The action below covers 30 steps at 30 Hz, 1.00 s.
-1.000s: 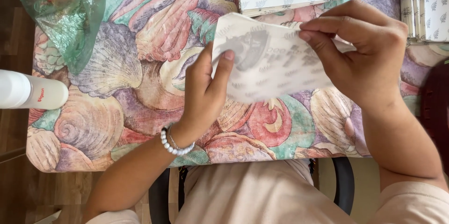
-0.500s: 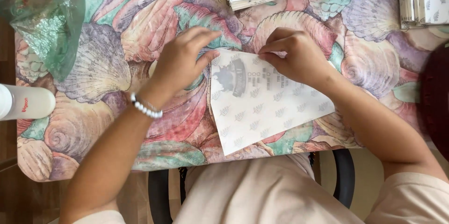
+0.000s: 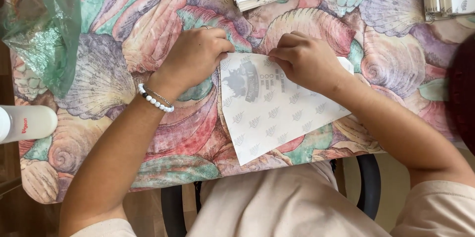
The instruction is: The person is manually folding printed paper sheets into a specific triangular shape on a table.
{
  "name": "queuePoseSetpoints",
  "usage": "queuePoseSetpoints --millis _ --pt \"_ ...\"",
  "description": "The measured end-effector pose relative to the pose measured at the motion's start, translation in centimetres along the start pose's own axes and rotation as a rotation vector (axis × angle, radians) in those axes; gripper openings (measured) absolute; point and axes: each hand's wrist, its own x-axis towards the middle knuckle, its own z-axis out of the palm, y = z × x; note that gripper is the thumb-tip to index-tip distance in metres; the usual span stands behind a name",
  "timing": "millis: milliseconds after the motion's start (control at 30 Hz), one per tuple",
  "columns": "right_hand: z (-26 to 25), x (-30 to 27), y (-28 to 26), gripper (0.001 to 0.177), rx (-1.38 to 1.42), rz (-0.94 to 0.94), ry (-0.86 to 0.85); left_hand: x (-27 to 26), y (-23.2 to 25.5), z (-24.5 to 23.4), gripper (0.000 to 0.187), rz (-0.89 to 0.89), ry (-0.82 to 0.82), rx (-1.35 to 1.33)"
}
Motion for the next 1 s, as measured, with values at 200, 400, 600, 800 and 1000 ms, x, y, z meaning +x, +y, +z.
queuePoseSetpoints --millis 200,400,600,800,1000 --pt "0.1 -0.2 0.1 0.008 -0.169 -0.029 -0.050 0.2 0.4 -0.7 0.004 0.024 0.014 0.045" --pt "-0.9 0.1 0.1 0.012 -0.204 -0.016 -0.159 0.0 -0.5 0.2 0.006 0.117 0.050 0.121" --pt "-2.5 0.8 -0.1 0.014 -0.216 -0.082 -0.296 -0.5 -0.5 0.1 0.015 0.298 0.134 0.236" --pt "-4.0 1.8 -1.6 0.013 -0.332 -0.198 -0.368 -0.5 1.5 -1.9 0.016 0.387 0.175 0.265" --pt "-3.1 1.4 -0.9 0.013 -0.326 -0.248 -0.325 -0.7 0.6 -0.8 0.014 0.485 0.216 0.282"
